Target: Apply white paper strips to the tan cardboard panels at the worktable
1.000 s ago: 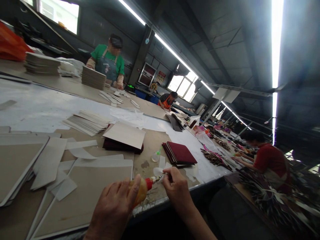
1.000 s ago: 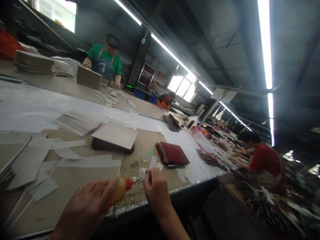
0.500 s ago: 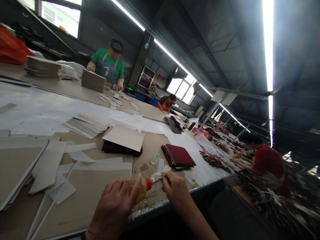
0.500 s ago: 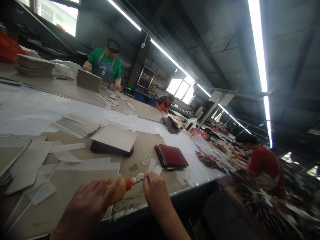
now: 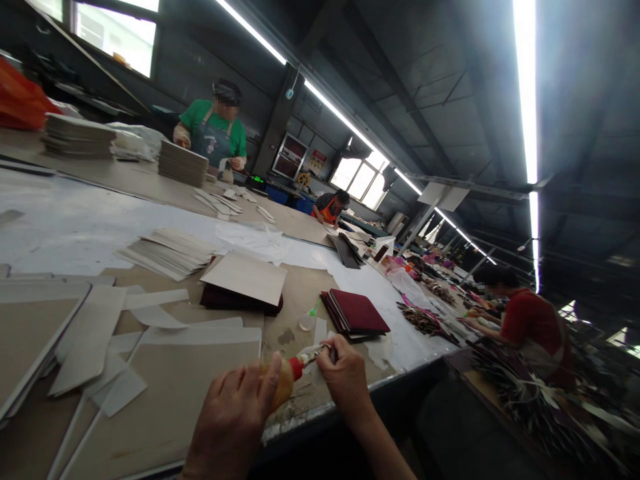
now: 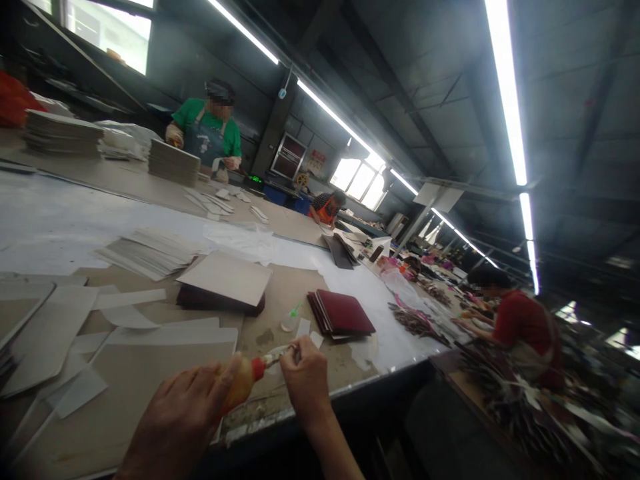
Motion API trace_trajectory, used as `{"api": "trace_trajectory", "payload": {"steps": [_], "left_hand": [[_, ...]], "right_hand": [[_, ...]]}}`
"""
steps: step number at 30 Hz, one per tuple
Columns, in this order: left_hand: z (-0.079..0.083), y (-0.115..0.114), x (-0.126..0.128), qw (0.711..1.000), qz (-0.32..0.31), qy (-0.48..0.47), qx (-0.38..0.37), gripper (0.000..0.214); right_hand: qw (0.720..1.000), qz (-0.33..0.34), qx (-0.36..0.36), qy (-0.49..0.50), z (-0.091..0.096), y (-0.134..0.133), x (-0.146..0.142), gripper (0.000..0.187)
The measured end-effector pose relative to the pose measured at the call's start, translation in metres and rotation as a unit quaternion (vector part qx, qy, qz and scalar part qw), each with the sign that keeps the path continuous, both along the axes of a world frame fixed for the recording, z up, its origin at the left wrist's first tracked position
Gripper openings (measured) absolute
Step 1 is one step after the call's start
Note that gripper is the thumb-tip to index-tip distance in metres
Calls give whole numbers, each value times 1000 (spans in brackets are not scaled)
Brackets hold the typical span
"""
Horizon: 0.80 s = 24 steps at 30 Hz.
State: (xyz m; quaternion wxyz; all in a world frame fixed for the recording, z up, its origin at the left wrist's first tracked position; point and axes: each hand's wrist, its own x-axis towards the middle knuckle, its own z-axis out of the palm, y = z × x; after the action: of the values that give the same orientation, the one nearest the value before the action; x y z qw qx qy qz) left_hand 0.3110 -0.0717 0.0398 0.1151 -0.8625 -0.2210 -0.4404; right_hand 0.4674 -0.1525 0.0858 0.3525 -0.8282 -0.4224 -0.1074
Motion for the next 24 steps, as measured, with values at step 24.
{"api": "trace_trajectory", "payload": {"steps": [24], "left_hand": [[-28, 5, -4, 995, -35, -15, -95, 57]], "right_hand": [[803, 163, 204, 535, 15, -12, -14, 33]]}}
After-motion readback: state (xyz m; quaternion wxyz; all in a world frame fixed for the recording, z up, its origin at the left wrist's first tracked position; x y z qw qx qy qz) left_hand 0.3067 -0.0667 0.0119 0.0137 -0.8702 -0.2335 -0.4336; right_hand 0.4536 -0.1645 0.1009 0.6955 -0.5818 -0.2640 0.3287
